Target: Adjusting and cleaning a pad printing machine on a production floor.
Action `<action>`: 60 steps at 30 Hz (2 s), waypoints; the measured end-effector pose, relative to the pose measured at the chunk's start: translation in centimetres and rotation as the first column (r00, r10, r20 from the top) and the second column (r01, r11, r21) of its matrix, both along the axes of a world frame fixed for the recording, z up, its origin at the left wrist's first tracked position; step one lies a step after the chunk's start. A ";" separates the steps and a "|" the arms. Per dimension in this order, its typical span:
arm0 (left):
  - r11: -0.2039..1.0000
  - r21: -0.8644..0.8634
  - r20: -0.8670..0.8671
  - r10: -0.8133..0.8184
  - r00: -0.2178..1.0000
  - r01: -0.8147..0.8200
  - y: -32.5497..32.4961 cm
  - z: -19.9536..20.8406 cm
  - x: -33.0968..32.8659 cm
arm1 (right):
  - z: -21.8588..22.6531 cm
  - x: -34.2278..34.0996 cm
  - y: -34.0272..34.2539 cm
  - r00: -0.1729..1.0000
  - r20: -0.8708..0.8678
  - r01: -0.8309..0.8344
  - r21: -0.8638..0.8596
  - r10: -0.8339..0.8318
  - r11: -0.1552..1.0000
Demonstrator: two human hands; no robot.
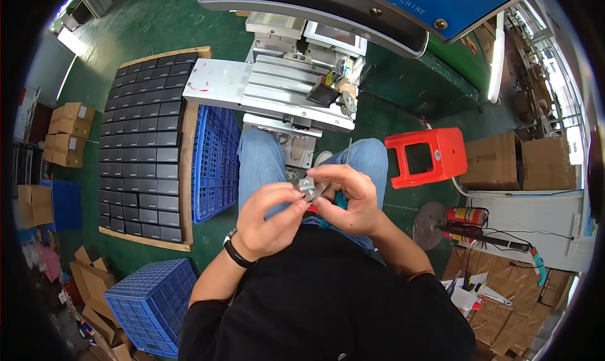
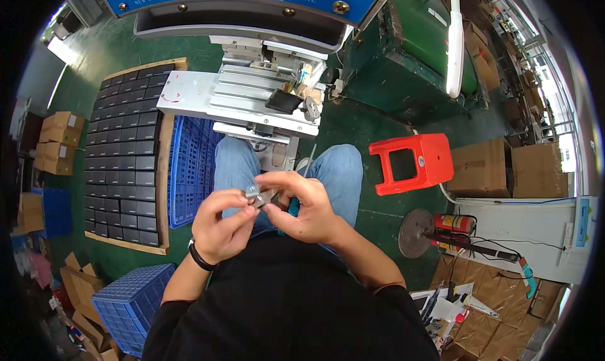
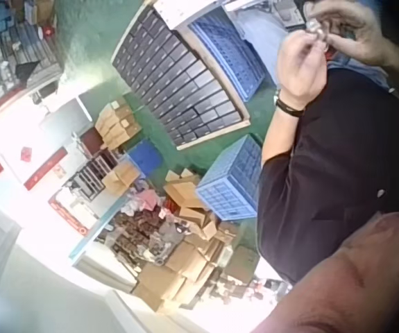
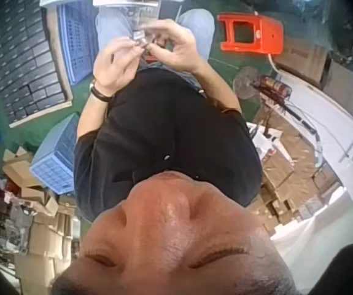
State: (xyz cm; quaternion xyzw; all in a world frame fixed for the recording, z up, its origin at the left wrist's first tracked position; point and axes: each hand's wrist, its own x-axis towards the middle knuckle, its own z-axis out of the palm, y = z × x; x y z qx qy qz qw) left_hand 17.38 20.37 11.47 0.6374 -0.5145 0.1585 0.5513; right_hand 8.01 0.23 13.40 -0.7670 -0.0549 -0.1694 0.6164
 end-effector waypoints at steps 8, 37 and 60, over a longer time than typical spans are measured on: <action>0.996 -0.056 0.180 -0.054 0.982 0.065 -0.8 0.6 0.4 | 0.3 0.0 -0.5 0.984 0.176 -0.010 -0.095 0.026 0.995; 0.924 -0.375 -0.922 -0.380 0.071 0.081 -1.2 -2.3 0.2 | 1.0 0.1 -0.4 0.954 -0.273 0.105 -0.088 -0.125 0.991; 0.959 -0.144 -0.760 -0.265 0.593 0.244 -2.0 -3.8 0.9 | 1.5 -0.2 -1.0 0.949 -0.314 0.079 0.117 -0.039 0.990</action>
